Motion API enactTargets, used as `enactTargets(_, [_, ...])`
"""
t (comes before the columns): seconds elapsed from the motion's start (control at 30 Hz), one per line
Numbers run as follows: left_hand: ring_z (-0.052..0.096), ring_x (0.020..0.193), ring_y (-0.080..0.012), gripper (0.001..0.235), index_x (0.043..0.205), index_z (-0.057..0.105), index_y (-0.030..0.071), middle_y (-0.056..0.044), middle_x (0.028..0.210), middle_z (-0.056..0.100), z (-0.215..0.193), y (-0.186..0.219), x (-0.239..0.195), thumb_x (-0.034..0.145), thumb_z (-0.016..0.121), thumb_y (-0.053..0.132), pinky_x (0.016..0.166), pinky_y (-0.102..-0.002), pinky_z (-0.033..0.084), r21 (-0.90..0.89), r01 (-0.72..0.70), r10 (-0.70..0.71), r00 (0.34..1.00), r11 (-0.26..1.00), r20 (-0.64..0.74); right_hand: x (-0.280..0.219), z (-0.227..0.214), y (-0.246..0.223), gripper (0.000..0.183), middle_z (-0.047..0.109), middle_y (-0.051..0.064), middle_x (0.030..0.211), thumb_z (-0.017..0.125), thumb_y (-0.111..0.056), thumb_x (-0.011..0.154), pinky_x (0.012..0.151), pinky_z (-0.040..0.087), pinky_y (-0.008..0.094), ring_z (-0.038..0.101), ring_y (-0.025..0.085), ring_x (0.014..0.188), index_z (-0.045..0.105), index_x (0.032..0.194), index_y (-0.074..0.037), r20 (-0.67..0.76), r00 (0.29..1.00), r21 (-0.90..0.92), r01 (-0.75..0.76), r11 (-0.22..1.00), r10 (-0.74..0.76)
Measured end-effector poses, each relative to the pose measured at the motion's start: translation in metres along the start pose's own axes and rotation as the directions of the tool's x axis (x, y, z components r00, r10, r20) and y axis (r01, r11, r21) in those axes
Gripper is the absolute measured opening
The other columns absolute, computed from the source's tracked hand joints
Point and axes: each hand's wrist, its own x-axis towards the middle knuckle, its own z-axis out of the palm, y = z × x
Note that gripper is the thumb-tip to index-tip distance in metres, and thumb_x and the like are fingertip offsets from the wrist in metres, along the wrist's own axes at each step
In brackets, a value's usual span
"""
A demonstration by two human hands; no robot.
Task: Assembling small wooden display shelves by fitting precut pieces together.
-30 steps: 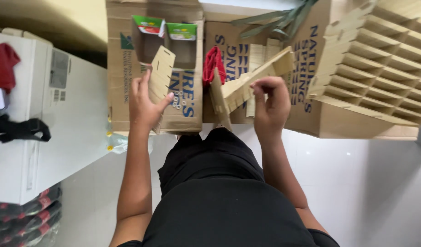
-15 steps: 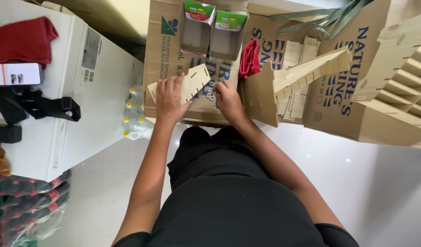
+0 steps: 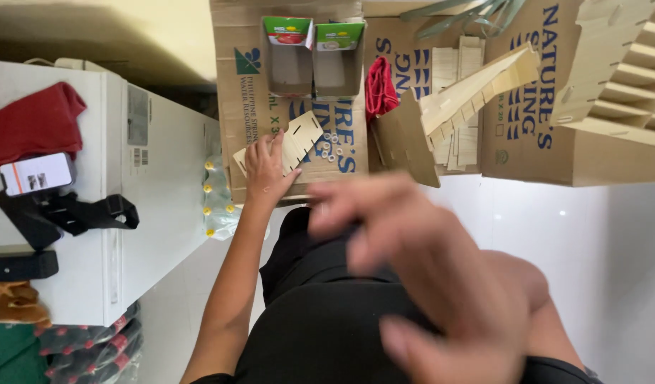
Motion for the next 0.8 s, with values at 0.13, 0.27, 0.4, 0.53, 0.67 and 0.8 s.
enactTargets(0.13, [0.045, 0.123, -0.0372, 0.097, 0.149, 0.049, 0.009, -0.013, 0.134, 0.049, 0.006, -0.003, 0.0, 0.066, 0.092, 0.036, 0.109, -0.051, 0.036, -0.029, 0.011, -0.01, 0.999, 1.0, 0.035, -0.011, 0.029, -0.025, 0.015, 0.061, 0.018, 0.124, 0.057, -0.022, 0.108, 0.117, 0.041, 0.059, 0.061, 0.035, 0.131, 0.049, 0.11, -0.01, -0.128, 0.991, -0.029, 0.043, 0.999, -0.046])
enactTargets(0.27, [0.043, 0.125, -0.0367, 0.094, 0.146, 0.051, 0.008, -0.014, 0.135, 0.047, 0.002, 0.001, 0.0, 0.066, 0.093, 0.035, 0.11, -0.05, 0.036, -0.01, 0.01, -0.01, 1.0, 1.0, 0.027, -0.017, 0.037, -0.04, 0.019, 0.058, 0.011, 0.096, 0.054, -0.019, 0.108, 0.108, 0.047, 0.057, 0.074, 0.028, 0.099, 0.049, 0.092, -0.01, -0.351, 0.936, -0.144, -0.009, 0.99, -0.042])
enactTargets(0.4, [0.041, 0.125, -0.0365, 0.09, 0.143, 0.053, 0.008, -0.014, 0.134, 0.046, -0.005, 0.016, 0.006, 0.066, 0.093, 0.033, 0.109, -0.051, 0.035, 0.038, 0.03, -0.03, 0.999, 0.999, 0.013, -0.016, 0.026, -0.051, 0.023, 0.057, 0.004, 0.08, 0.051, -0.026, 0.103, 0.101, 0.055, 0.048, 0.076, 0.024, 0.098, 0.044, 0.087, -0.012, -0.486, 0.871, -0.33, -0.263, 0.906, 0.076])
enactTargets(0.53, [0.04, 0.125, -0.0369, 0.085, 0.142, 0.054, 0.008, -0.015, 0.134, 0.045, -0.015, 0.044, 0.013, 0.07, 0.092, 0.031, 0.109, -0.051, 0.036, 0.007, 0.095, -0.095, 0.995, 0.995, -0.019, -0.057, -0.022, -0.038, 0.022, 0.072, 0.005, 0.088, 0.053, -0.028, 0.1, 0.106, 0.051, 0.048, 0.074, 0.016, 0.089, 0.051, 0.091, -0.008, -0.286, 0.957, -0.472, -0.179, 0.863, 0.042])
enactTargets(0.67, [0.041, 0.125, -0.038, 0.075, 0.14, 0.055, 0.008, -0.015, 0.135, 0.045, -0.018, 0.079, 0.021, 0.076, 0.09, 0.027, 0.108, -0.051, 0.037, -0.083, 0.129, -0.138, 0.984, 0.988, -0.116, -0.117, -0.063, -0.033, 0.017, 0.075, 0.007, 0.098, 0.055, -0.021, 0.099, 0.117, 0.044, 0.047, 0.07, 0.016, 0.101, 0.065, 0.103, -0.009, -0.387, 0.922, -0.73, -0.313, 0.607, 0.009])
enactTargets(0.8, [0.041, 0.125, -0.0378, 0.064, 0.136, 0.058, 0.009, -0.014, 0.135, 0.046, -0.016, 0.124, 0.037, 0.081, 0.088, 0.023, 0.108, -0.051, 0.038, -0.177, 0.157, -0.192, 0.96, 0.972, -0.203, -0.215, -0.085, 0.036, 0.014, 0.07, 0.009, 0.106, 0.056, -0.016, 0.1, 0.118, 0.04, 0.044, 0.066, 0.02, 0.115, 0.064, 0.11, -0.012, -0.463, 0.881, -0.816, -0.381, 0.435, -0.097])
